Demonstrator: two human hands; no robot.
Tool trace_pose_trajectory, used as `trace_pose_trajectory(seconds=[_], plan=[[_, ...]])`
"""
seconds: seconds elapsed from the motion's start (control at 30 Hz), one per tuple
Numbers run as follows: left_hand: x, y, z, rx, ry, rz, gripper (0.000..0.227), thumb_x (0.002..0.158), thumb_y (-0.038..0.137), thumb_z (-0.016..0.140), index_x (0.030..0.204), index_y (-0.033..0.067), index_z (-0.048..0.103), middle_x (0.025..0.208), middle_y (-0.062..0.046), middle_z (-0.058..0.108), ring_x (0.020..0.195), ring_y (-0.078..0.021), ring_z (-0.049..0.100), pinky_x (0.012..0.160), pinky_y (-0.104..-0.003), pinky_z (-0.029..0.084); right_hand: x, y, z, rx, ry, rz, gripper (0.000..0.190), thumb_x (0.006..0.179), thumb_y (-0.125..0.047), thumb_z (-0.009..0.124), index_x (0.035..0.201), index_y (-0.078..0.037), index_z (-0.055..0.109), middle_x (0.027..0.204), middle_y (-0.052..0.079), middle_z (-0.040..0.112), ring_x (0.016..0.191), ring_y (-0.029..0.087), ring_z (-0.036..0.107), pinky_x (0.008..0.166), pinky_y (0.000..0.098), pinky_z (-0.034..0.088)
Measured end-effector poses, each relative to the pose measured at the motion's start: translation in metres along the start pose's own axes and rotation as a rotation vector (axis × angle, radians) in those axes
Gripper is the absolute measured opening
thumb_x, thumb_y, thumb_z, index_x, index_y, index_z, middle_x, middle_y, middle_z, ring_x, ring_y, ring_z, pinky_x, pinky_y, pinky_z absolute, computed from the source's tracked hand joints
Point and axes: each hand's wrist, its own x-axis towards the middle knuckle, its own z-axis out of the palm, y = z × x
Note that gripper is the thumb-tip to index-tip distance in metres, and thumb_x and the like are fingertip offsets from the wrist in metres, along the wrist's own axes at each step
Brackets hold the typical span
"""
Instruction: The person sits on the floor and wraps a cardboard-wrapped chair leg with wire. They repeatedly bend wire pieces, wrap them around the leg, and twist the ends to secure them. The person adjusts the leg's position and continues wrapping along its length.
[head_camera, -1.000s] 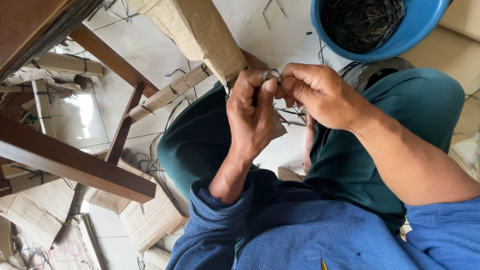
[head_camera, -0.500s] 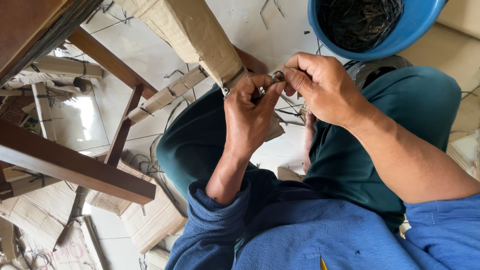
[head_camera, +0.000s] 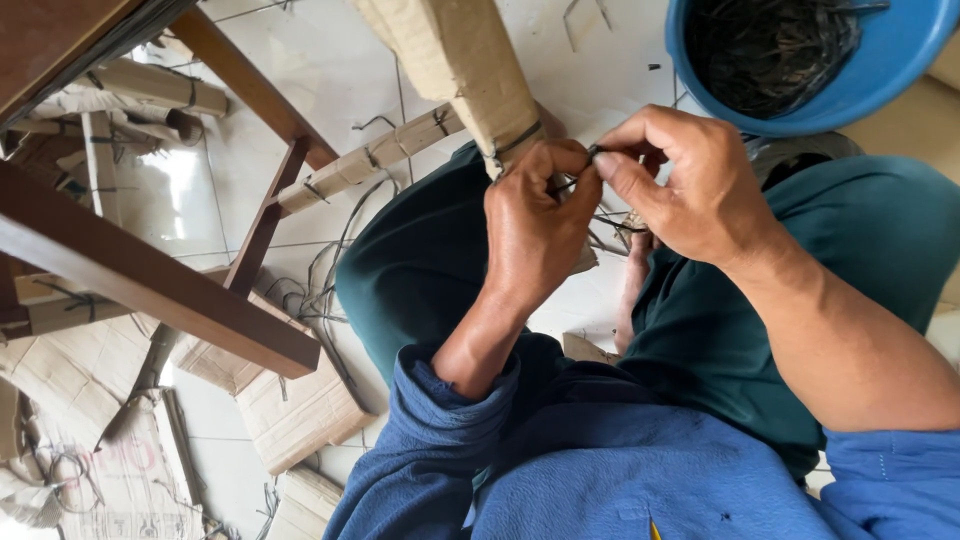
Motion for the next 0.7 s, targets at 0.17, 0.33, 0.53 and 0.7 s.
trace_pose_trajectory(seconds=[0.17,0.33,0.53,0.7], plan=[[-0.001,0.005,0.001,-0.061,0.019,0.004,0.009,0.089,0.005,0.076,0.084,0.0110,0.072,0.088,-0.007,0.073,0.061,-0.0108,0.053,0.050,-0.026,0.040,-0.002,0.005,0.004,0.047,0.032,0.091,0.013,0.111,-0.005,0.069,0.104,0.005,0.074,0.072,0.013,0.065,0.071,0.021,0.067,0.064,0.0340,0.054],[-0.004,0.010,0.002,-0.151,0.043,0.012,0.005,0.094,0.005,0.074,0.091,0.0089,0.071,0.093,-0.010,0.074,0.062,-0.0069,0.051,0.050,-0.024,0.038,-0.002,-0.005,0.007,0.135,0.066,0.187,0.013,0.111,-0.008,0.068,0.108,0.004,0.072,0.075,0.014,0.066,0.073,0.018,0.067,0.065,0.0323,0.056],[-0.006,0.009,0.005,-0.443,0.046,-0.087,0.024,0.095,0.006,0.075,0.107,0.0122,0.055,0.097,-0.004,0.069,0.082,-0.0047,0.063,0.071,-0.017,0.050,0.001,-0.012,0.004,0.133,-0.017,0.346,0.014,0.109,-0.010,0.059,0.115,0.000,0.066,0.082,0.007,0.066,0.072,0.013,0.062,0.068,0.0247,0.056],[-0.003,0.001,0.003,-0.777,-0.063,-0.191,0.034,0.096,0.004,0.075,0.119,0.0087,0.051,0.095,-0.009,0.073,0.083,-0.0139,0.069,0.077,-0.026,0.055,0.002,-0.015,-0.002,0.145,-0.068,0.336,0.018,0.109,-0.020,0.061,0.108,-0.003,0.067,0.081,0.005,0.065,0.075,0.011,0.061,0.066,0.0233,0.051]])
